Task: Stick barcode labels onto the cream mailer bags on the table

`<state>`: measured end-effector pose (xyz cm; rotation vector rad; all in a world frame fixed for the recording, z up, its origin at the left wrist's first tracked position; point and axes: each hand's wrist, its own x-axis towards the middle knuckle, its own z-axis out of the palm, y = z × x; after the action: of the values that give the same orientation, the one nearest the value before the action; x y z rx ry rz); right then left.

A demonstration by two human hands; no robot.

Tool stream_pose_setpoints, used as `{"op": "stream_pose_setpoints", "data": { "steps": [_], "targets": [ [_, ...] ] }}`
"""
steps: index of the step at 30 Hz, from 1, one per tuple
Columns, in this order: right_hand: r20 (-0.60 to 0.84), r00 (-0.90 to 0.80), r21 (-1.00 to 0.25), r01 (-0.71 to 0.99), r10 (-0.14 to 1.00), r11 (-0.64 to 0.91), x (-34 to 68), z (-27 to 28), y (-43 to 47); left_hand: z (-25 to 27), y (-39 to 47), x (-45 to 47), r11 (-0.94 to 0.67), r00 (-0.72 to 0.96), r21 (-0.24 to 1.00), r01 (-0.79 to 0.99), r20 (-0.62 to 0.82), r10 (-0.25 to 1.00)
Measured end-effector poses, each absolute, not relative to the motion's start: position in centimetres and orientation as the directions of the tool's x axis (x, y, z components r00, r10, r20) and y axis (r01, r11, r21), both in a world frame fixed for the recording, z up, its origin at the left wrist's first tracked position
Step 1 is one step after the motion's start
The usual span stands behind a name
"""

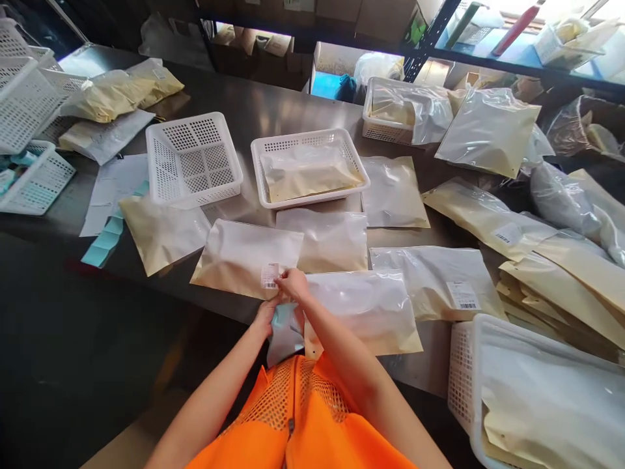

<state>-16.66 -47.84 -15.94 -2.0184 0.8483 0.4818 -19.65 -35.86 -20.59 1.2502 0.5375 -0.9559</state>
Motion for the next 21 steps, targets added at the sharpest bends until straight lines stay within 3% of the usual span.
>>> {"op": "stream_pose_setpoints", "data": {
  "steps": [5, 11, 15, 21],
  "targets": [
    [-0.590, 0.705, -0.591, -0.709, -0.394, -0.384, -16.2, -15.1, -46.6, -22.7, -36.3, -20.1, 0.240, 0.606, 0.563, 0.791, -0.773, -0.185],
    [-0.606, 0.697, -0.590, -0.717, -0.384, -0.371, -16.0, -14.7, -46.4, -23.1, -35.8, -20.4, 0.317, 0.592, 0.519, 0.794, -0.778, -0.210],
    [-0.630, 0.667, -0.555, -0.745, -0.397, -0.371, -17.4, -15.8, -47.6, -23.4, -35.9, -20.4, 0.339, 0.610, 0.525, 0.781, -0.759, -0.230],
    [-0.542, 0.649, -0.433, -0.760, -0.534, -0.485, -19.3, -16.7, -48.6, -23.9, -35.6, -20.7, 0.280, 0.584, 0.520, 0.807, -0.773, -0.247]
  ]
}}
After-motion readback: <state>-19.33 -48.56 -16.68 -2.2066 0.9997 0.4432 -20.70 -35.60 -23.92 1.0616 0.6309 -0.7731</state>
